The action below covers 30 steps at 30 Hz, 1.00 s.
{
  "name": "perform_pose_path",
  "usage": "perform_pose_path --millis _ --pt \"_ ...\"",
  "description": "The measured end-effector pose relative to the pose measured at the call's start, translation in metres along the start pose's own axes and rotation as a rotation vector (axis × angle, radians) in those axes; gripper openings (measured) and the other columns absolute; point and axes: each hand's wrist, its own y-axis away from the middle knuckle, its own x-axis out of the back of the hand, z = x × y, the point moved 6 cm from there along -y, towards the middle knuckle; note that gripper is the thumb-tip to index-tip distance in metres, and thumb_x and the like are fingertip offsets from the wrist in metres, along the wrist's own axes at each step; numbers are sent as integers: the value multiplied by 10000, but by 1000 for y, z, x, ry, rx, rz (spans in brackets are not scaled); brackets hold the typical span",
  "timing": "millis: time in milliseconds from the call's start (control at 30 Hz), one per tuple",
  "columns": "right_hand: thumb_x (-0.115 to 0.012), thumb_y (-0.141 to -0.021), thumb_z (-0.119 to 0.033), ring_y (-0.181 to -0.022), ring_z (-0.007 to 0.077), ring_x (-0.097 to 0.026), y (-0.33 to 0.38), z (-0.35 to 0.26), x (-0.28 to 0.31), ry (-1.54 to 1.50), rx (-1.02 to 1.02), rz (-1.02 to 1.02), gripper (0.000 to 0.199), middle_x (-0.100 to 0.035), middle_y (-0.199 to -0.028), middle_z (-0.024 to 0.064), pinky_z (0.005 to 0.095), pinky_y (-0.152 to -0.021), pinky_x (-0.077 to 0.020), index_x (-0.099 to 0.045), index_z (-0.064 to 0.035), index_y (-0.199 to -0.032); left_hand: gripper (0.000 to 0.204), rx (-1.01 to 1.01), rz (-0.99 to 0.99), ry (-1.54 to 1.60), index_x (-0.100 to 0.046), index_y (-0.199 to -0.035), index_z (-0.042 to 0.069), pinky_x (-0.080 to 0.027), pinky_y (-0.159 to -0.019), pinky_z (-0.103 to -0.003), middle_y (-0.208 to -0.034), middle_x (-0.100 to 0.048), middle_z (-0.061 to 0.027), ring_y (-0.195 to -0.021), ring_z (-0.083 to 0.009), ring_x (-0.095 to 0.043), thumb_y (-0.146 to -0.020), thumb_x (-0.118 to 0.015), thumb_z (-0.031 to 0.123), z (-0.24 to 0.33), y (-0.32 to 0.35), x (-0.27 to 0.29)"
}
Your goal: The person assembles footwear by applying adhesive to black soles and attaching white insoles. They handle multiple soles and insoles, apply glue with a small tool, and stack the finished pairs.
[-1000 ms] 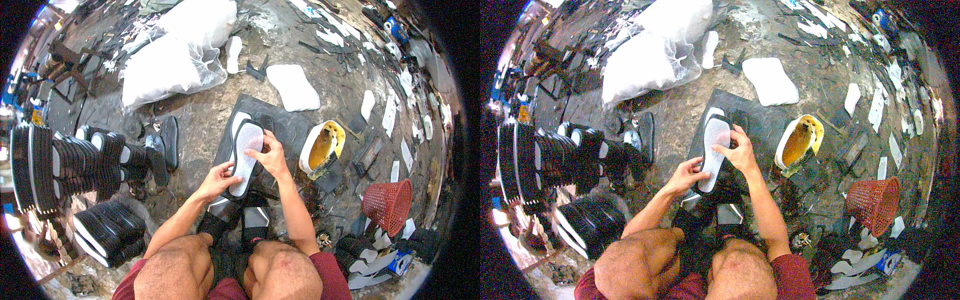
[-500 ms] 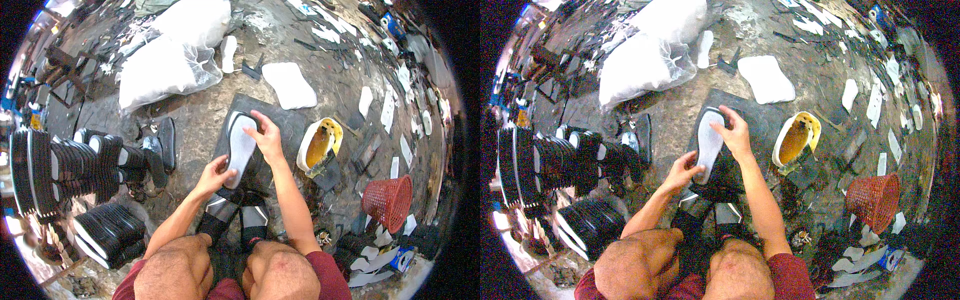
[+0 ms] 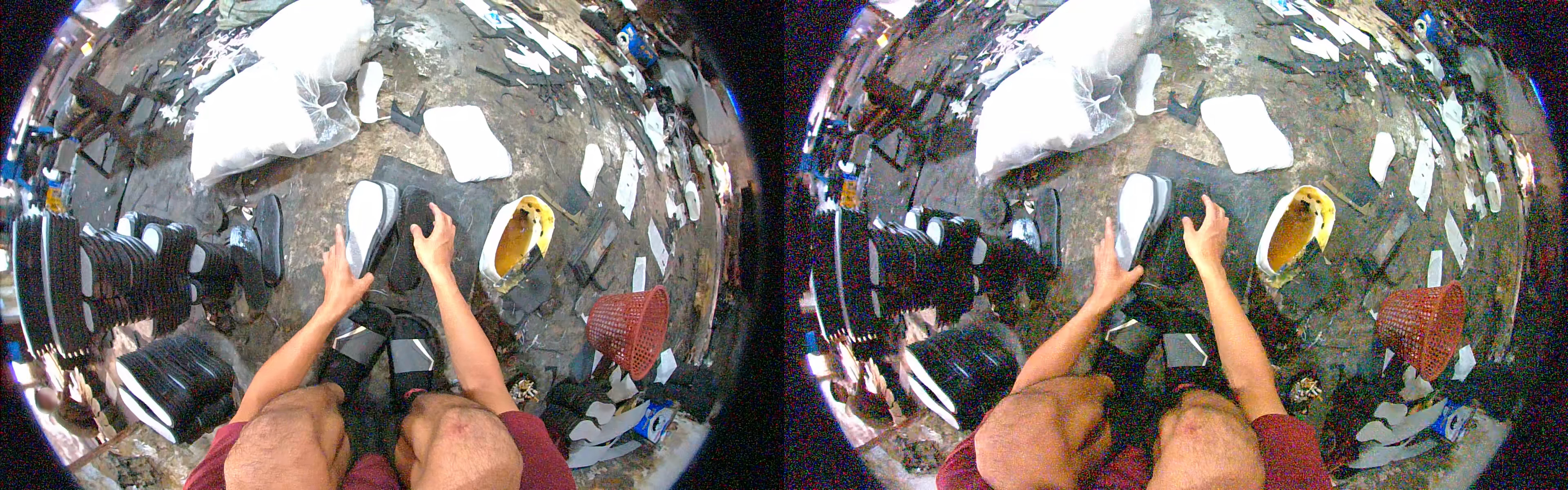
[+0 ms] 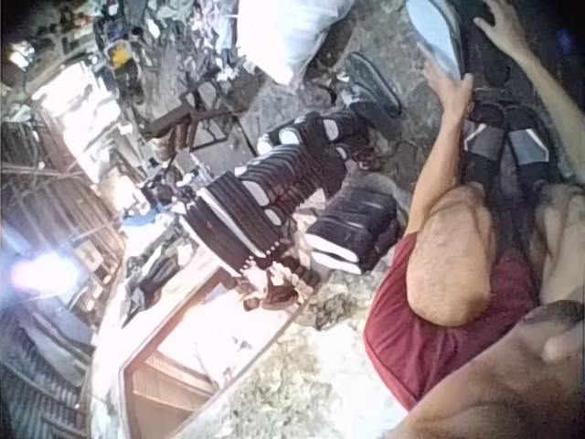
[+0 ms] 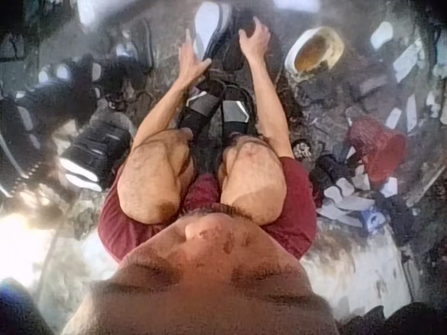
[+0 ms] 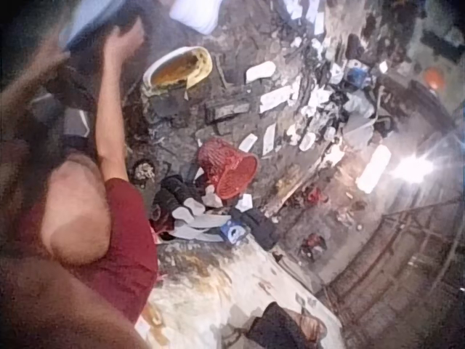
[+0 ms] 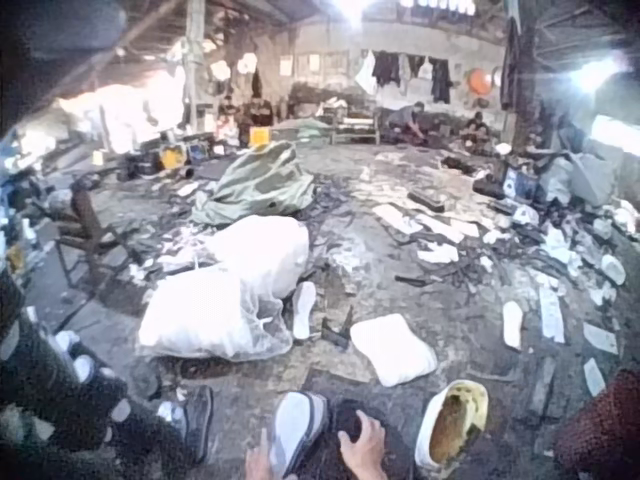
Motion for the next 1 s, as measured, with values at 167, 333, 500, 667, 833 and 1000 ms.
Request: perform_pose_path --millis 167,333,500,667,833,1000 --pt "-709 -840 -172 -1212 364 -539 -17 -22 23 162 109 294 477 -579 -1295 157 465 -1057 -430 -606 -75 -1295 1271 75 -159 -224 -20 -1557 -85 -415 -1008 -544 -1466 -393 -294 -1202 -447 -460 -661 -857 250 1 17 -6" --pt "-664 -867 -231 -1212 353 -547 -108 -11 18 518 239 321 421 -581 -1316 149 494 -1023 -451 -642 -85 -1261 1214 66 -37 -181 -64 -1565 -74 -430 -1055 -504 -1511 -400 -306 -1292 -410 -489 -759 -857 366 -1 22 11" --pt "-680 -844 -184 -1207 349 -571 -158 7 17 683 181 -41 383 -589 -1340 137 507 -908 -500 -626 -146 -1221 921 534 210 591 -320 -1544 0 -532 -902 -395 -1206 -670 -247 -1007 -289 -680 -842 -804 345 -95 15 45" --pt "-702 -808 -135 -958 389 -677 -144 -8 55 91 6 171 412 -702 -1066 170 490 -824 -516 -568 -126 -1198 933 484 324 -207 -399 -1483 -29 -400 -1059 -484 -1275 -598 -291 -1173 -428 -537 -764 -839 371 -171 20 84" --pt "-652 -855 -257 -937 373 -703 -92 15 71 429 -268 119 250 -750 -953 130 505 -828 -553 -730 -188 -1083 1120 776 182 -59 -397 -1493 69 -399 -1075 -467 -1269 -585 -187 -1198 -365 -537 -560 -918 406 -193 21 77" --pt "-673 -863 -134 -866 268 -702 -54 -5 79 191 60 455 177 -717 -989 99 404 -791 -566 -700 -58 -1020 1173 636 297 649 -311 -1541 32 -476 -1004 -422 -1280 -513 -157 -1192 -278 -530 -564 -946 167 -119 17 64"
